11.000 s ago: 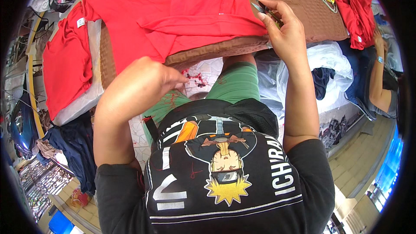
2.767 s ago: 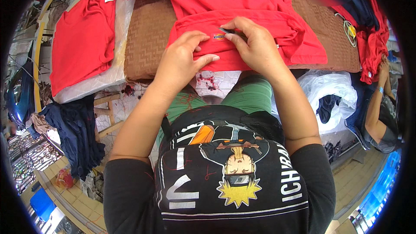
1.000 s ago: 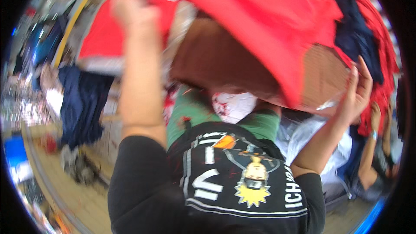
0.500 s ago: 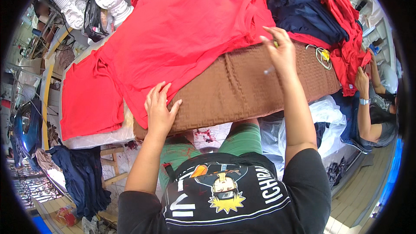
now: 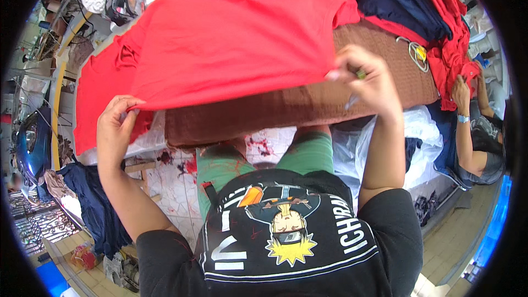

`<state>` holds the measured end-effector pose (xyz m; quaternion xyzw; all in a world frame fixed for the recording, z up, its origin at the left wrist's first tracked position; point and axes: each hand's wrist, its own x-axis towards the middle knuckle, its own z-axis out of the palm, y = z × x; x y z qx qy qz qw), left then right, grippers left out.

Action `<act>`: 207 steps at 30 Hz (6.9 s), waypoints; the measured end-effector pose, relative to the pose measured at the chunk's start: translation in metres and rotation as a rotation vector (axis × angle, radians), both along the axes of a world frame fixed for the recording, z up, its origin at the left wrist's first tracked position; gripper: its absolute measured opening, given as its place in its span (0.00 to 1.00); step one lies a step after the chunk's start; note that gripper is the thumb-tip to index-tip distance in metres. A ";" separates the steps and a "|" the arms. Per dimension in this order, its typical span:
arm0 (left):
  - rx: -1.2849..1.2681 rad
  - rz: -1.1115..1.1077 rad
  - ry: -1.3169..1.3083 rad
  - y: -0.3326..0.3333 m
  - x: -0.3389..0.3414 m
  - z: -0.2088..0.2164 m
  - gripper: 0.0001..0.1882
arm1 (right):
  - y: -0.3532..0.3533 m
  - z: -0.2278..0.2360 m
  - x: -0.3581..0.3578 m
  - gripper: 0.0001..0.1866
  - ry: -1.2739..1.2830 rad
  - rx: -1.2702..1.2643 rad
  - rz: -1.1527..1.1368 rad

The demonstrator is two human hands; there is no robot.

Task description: The person uses small snips to trim loose threads from the collars and seams of red t-shirts, handling them one at a time and setting them aside on a stack.

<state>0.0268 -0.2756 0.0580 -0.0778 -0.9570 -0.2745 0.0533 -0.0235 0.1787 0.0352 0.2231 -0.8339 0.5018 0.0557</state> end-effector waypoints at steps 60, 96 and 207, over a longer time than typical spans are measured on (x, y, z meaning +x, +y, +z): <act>0.210 -0.442 -0.038 0.235 -0.047 -0.107 0.07 | -0.020 -0.069 0.041 0.15 -0.182 0.153 -0.203; 0.246 -0.369 -0.151 0.235 -0.043 -0.105 0.10 | -0.021 -0.062 0.040 0.11 -0.023 0.462 -0.087; 0.585 -0.362 -0.399 0.240 -0.051 -0.115 0.10 | -0.011 -0.065 0.030 0.10 0.092 0.566 0.096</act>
